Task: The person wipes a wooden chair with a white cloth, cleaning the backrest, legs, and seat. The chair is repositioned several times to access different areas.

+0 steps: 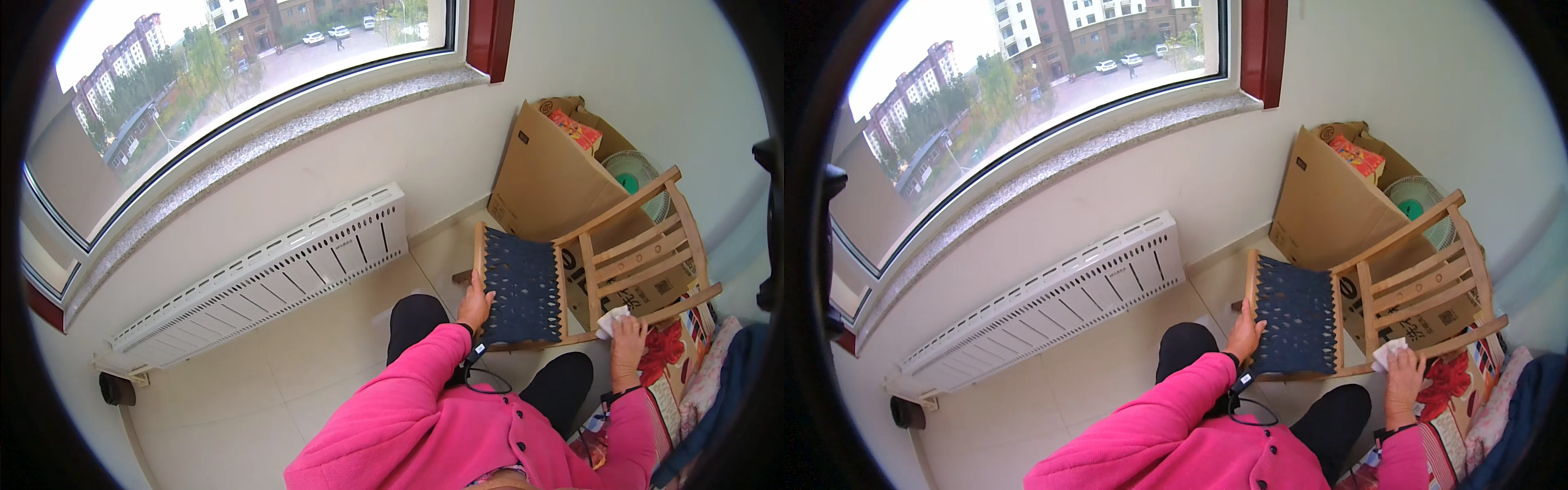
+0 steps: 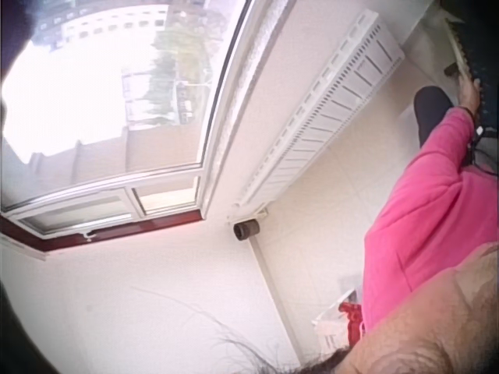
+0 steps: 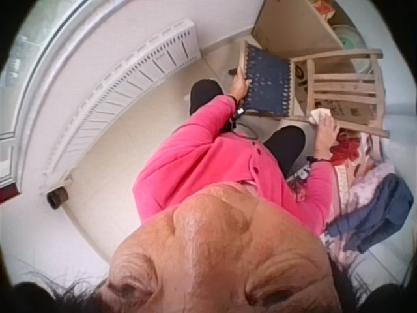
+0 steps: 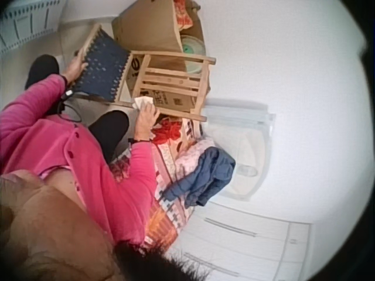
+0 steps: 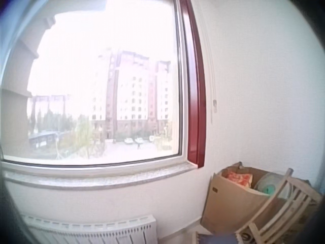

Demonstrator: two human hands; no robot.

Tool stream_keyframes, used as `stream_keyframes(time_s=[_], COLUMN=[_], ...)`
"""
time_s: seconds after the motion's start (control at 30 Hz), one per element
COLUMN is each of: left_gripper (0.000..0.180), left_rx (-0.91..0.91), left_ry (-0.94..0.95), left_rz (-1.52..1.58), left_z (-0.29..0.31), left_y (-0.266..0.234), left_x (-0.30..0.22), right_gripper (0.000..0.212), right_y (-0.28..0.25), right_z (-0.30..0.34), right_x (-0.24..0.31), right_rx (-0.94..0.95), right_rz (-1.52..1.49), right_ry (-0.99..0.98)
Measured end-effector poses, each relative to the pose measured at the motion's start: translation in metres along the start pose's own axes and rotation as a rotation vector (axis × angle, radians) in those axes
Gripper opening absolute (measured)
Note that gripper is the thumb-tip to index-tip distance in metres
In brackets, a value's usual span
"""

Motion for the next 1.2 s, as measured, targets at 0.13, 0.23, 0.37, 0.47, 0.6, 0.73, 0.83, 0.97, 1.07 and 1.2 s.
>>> stream_keyframes(time_s=[0.13,0.23,0.37,0.47,0.6,0.73,0.83,0.97,1.07,1.2], left_gripper=[0.082,0.082,0.084,0.083,0.081,0.072,0.068,0.079,0.080,0.081], left_rx=[0.004,0.003,-0.009,-0.002,-0.025,0.022,0.236,-0.002,-0.055,-0.032], left_ry=[0.001,0.003,-0.003,-0.006,0.009,0.021,-0.250,0.096,0.172,0.121], left_rz=[-0.017,-0.022,-0.048,-0.056,0.009,0.291,0.384,-0.055,-0.096,-0.080], left_z=[-0.001,-0.001,-0.001,-0.003,-0.003,0.007,0.013,0.002,-0.003,-0.008], left_y=[0.001,0.000,0.000,0.001,-0.006,-0.009,0.000,-0.006,-0.002,0.004], left_x=[0.002,0.001,0.001,0.003,-0.003,-0.019,-0.009,-0.015,-0.008,0.004], right_gripper=[0.014,0.012,0.011,0.011,0.013,0.016,0.015,0.009,0.013,0.015], right_y=[-0.013,-0.003,0.024,0.048,0.075,0.087,0.093,0.056,-0.014,-0.100], right_z=[-0.013,-0.018,-0.012,-0.003,0.004,0.011,0.007,-0.004,-0.018,-0.047], right_x=[-0.018,-0.017,-0.004,0.016,0.053,0.092,0.096,0.051,-0.023,-0.123], right_rx=[0.100,0.134,0.185,0.225,0.285,0.231,0.229,0.230,0.097,-0.052], right_rz=[0.003,0.017,-0.028,-0.076,-0.092,-0.265,-0.301,-0.116,0.027,0.218], right_ry=[0.028,0.056,0.076,0.061,0.026,0.004,-0.009,0.040,0.233,0.311])
Point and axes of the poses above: each hand's wrist, its own z-axis away from the middle knuckle, its own y-axis out of the palm, x = y × z, the point moved 5 cm from there along -z, towards the middle knuckle, and after that the axes turned 2 degrees about x, right-handed, at the moved point
